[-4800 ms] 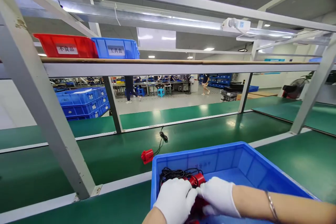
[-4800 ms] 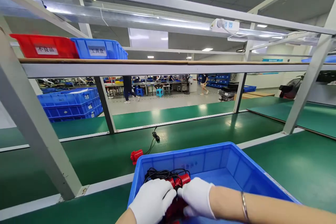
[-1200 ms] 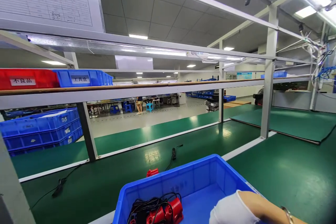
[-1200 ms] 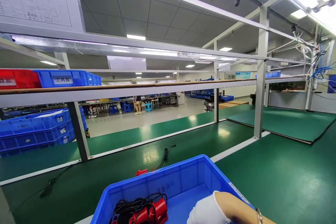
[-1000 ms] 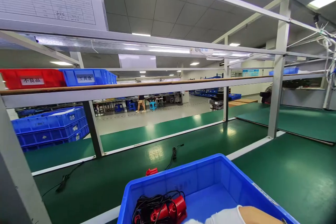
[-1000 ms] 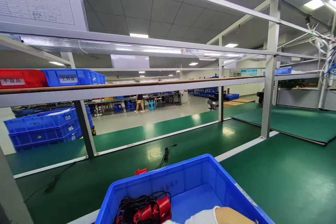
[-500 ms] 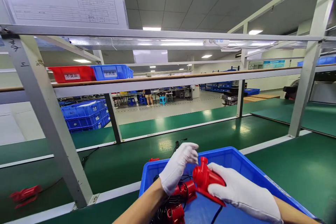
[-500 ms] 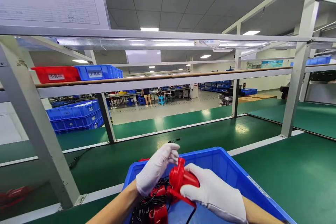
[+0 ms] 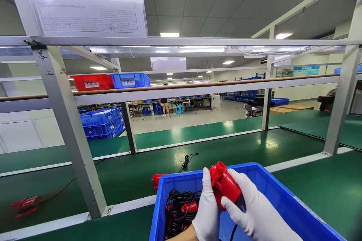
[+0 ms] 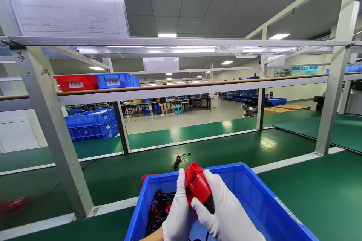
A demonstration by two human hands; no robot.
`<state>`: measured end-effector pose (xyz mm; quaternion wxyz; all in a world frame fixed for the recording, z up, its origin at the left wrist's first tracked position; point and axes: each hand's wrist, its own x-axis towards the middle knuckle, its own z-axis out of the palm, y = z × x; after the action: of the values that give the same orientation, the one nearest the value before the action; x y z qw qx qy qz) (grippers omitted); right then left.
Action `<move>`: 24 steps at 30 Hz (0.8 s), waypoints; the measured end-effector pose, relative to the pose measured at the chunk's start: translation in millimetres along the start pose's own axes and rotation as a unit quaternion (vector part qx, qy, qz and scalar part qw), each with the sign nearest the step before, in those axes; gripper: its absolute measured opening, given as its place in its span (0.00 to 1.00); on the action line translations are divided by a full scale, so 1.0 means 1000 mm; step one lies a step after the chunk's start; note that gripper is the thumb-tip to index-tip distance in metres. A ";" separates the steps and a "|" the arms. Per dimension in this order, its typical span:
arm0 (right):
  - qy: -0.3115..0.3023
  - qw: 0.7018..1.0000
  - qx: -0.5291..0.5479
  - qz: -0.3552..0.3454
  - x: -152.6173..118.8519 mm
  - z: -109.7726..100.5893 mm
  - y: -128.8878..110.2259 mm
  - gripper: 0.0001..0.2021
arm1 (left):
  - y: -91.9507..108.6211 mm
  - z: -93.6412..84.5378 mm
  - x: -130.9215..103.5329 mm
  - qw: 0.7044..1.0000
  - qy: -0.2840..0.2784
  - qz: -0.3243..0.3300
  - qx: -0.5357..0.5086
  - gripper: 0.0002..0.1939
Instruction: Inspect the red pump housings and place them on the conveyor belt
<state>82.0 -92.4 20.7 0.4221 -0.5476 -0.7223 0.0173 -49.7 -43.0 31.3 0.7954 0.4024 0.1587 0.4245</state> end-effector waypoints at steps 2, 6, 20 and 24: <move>0.026 0.998 -0.036 -0.047 -0.007 0.003 0.005 0.30 | 0.001 -0.002 0.005 1.000 0.003 -0.003 -0.009 0.41; 0.040 0.991 -0.024 -0.126 -0.011 -0.001 0.000 0.32 | 0.004 -0.009 0.013 0.998 -0.066 0.007 -0.009 0.45; -0.142 0.984 0.049 0.093 -0.006 -0.039 -0.023 0.26 | 0.023 -0.023 -0.012 0.859 -0.060 0.288 0.418 0.33; -0.176 0.977 0.112 0.050 -0.002 -0.045 -0.021 0.20 | 0.025 -0.033 -0.011 0.677 -0.062 0.481 0.553 0.34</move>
<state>94.1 -122.4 58.3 0.3458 -0.5205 -0.7504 0.2156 -89.3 -26.8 28.9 0.1213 0.8153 0.0995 0.5574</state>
